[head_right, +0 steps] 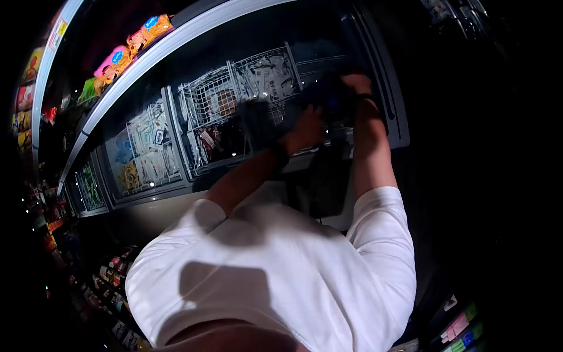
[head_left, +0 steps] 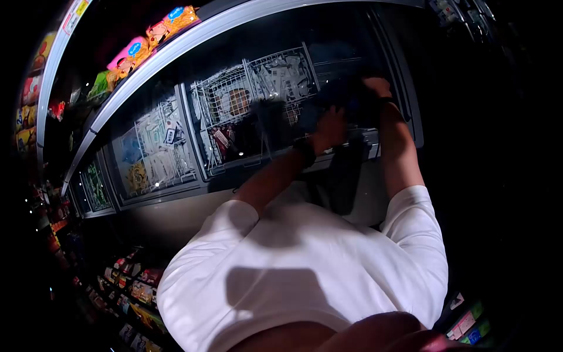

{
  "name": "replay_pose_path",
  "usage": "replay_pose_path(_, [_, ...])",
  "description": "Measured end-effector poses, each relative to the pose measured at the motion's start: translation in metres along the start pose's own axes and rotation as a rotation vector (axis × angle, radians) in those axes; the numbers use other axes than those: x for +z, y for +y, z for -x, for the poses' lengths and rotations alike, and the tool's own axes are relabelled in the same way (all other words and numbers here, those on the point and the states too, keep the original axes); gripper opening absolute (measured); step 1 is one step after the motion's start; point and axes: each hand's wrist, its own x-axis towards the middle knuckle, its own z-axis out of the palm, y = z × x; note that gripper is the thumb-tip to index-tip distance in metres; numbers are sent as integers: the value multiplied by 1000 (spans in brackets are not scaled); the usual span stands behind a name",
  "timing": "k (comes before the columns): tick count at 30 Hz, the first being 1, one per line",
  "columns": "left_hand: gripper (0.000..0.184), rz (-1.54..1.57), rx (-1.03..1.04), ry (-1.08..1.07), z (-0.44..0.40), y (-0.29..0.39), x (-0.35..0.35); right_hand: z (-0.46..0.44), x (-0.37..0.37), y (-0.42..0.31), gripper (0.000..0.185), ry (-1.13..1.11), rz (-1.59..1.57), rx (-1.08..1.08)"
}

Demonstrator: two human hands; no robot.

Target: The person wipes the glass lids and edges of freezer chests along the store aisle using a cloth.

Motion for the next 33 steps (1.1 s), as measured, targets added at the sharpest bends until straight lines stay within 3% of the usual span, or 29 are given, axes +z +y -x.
replay_pose_path(3, [36, -223, 115, -24, 25, 3, -4, -5, 20, 22, 54, -135, 86, -145])
replay_pose_path(5, [41, -202, 73, 18, 43, -8, 2, 10, 31, 18, 51, -117, 94, -127])
replay_pose_path(7, [50, 67, -48, 2, 69, -20, 4, 39, 41, 1, 46, -48, 130, -88])
replay_pose_path(9, [47, 44, -106, 113, 93, -36, 42, 62, 57, -3, 42, -104, 273, -500])
replay_pose_path(11, [33, 140, -176, -29, 130, -43, 30, 72, 91, -11, 42, -300, 342, -389])
replay_pose_path(12, [26, 40, -165, -115, 146, -46, 30, 107, 85, -47, 46, -396, 443, -354])
replay_pose_path(13, [21, -55, -156, -202, 163, -51, 29, 128, 97, -55, 49, -400, 488, -452])
replay_pose_path(14, [26, -143, -153, -75, 187, -56, 28, 146, 110, -60, 52, -399, 533, -552])
replay_pose_path(15, [25, -138, -192, 54, 194, -64, 52, 135, 133, -34, 54, -329, 497, -793])
replay_pose_path(17, [25, -217, -343, 61, 235, -73, 28, 194, 130, -101, 53, -477, 325, -368])
replay_pose_path(18, [26, -183, -356, -12, 248, -88, 25, 198, 132, -118, 51, -519, 348, -382])
replay_pose_path(19, [26, -161, -373, -22, 267, -100, 18, 138, 180, -80, 49, -557, 429, -744])
replay_pose_path(21, [28, -140, -474, -20, 302, -125, 18, 30, 270, -12, 46, -347, 569, -1556])
replay_pose_path(23, [30, -146, -618, 14, 338, -147, 13, 71, 291, -83, 52, -498, 293, -1014])
replay_pose_path(24, [29, -137, -651, -89, 345, -168, 16, 108, 296, -123, 57, -553, 151, -730])
replay_pose_path(25, [26, -285, -681, 34, 367, -181, 17, 174, 273, -197, 48, -548, 231, -715])
replay_pose_path(26, [25, -288, -737, 65, 382, -193, 18, 264, 236, -266, 54, -475, 226, -762])
replay_pose_path(27, [27, -287, -688, -48, 393, -214, 23, 269, 255, -282, 61, -406, 232, -785])
replay_pose_path(28, [31, -199, -793, -111, 395, -243, 38, 262, 277, -295, 67, -357, 377, -819])
replay_pose_path(29, [37, -117, -782, -153, 428, -239, -4, 292, 276, -327, 67, -317, 471, -792])
replay_pose_path(30, [42, -185, -842, -211, 435, -253, -2, 324, 273, -360, 66, -295, 597, -829])
replay_pose_path(31, [45, -50, -849, -291, 460, -262, -20, 338, 286, -378, 66, -248, 600, -806])
replay_pose_path(33, [40, -23, -1012, -351, 492, -283, -19, 363, 307, -408, 65, -202, 598, -779])
